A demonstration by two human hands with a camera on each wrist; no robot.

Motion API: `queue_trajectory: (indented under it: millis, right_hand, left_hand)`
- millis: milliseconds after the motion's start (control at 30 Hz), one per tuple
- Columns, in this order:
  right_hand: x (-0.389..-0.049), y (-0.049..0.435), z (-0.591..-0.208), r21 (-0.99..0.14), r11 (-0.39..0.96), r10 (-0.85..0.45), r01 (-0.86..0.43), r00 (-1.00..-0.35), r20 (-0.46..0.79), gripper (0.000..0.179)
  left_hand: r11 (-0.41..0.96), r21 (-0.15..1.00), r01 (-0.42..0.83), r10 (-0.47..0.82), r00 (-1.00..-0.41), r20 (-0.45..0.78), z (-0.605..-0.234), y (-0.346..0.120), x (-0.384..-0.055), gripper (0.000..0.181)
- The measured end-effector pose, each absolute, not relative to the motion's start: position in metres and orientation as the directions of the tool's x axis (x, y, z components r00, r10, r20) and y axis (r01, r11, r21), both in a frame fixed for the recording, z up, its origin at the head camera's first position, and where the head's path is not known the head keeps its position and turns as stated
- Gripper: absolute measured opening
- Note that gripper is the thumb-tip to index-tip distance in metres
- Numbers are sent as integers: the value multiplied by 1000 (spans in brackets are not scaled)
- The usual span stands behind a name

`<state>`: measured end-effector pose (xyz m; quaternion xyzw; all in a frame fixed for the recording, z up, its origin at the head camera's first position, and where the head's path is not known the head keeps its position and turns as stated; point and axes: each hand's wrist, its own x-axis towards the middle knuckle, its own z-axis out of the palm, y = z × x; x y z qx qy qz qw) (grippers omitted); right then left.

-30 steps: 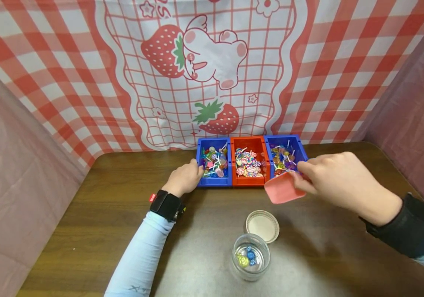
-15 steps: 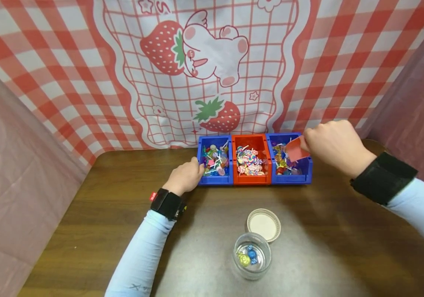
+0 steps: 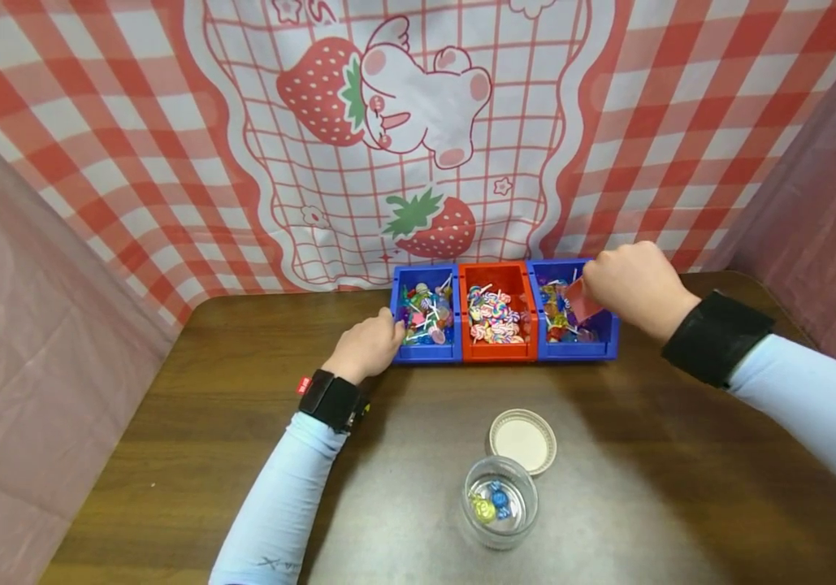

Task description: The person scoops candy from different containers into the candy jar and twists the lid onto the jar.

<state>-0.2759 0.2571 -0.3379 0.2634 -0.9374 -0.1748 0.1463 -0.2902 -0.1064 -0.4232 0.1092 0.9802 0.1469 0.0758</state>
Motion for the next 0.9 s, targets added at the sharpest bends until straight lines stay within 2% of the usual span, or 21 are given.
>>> queue_trajectory:
  millis: [300,533,900]
  right_hand:
    - [-279,253,-349,374,823,-518,-428,-836,181,30]
    - [-284,254,-359,294,862,-484,-413,-842,237,41]
    - [-287,271,-377,79,972,-233,-222,-957,172,45]
  left_hand:
    - [935,300,190,234,-965,-117,-423,-106,-289,44]
    - [936,298,185,229,-966,-122,-422,-106,-289,46]
    - [938,293,184,230,-964,-132,-420,-105,-288,47]
